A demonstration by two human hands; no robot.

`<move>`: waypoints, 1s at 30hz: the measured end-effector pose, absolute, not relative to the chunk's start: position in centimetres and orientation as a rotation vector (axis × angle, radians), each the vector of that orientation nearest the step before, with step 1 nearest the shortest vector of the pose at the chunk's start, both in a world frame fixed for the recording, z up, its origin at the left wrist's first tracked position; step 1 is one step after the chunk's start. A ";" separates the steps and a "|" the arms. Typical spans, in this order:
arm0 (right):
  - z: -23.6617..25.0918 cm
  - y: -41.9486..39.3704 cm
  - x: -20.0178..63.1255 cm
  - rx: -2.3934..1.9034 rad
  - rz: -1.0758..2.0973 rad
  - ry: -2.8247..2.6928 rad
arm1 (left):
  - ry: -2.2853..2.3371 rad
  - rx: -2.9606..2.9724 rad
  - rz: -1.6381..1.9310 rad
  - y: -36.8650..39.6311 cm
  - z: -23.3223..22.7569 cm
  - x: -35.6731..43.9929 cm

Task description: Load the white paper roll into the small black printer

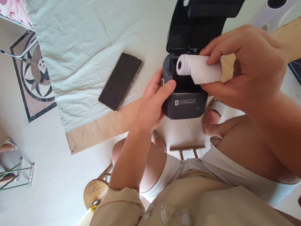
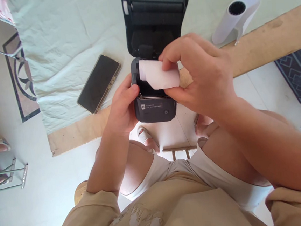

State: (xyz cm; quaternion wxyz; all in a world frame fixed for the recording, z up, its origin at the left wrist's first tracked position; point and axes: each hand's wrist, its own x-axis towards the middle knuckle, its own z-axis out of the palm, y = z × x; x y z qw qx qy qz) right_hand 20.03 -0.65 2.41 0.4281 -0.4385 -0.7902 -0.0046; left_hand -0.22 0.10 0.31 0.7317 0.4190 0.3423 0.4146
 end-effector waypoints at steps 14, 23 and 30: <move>3.2 -2.2 19.8 -0.798 0.096 -2.053 | 0.699 0.931 0.902 0.0 0.2 -0.4; 3.2 -2.9 20.1 -0.912 0.164 -2.094 | 0.769 1.110 0.869 0.1 -0.5 -0.7; 1.8 -0.8 22.8 -1.075 0.963 -1.390 | 0.772 1.220 0.880 0.5 -1.0 -1.0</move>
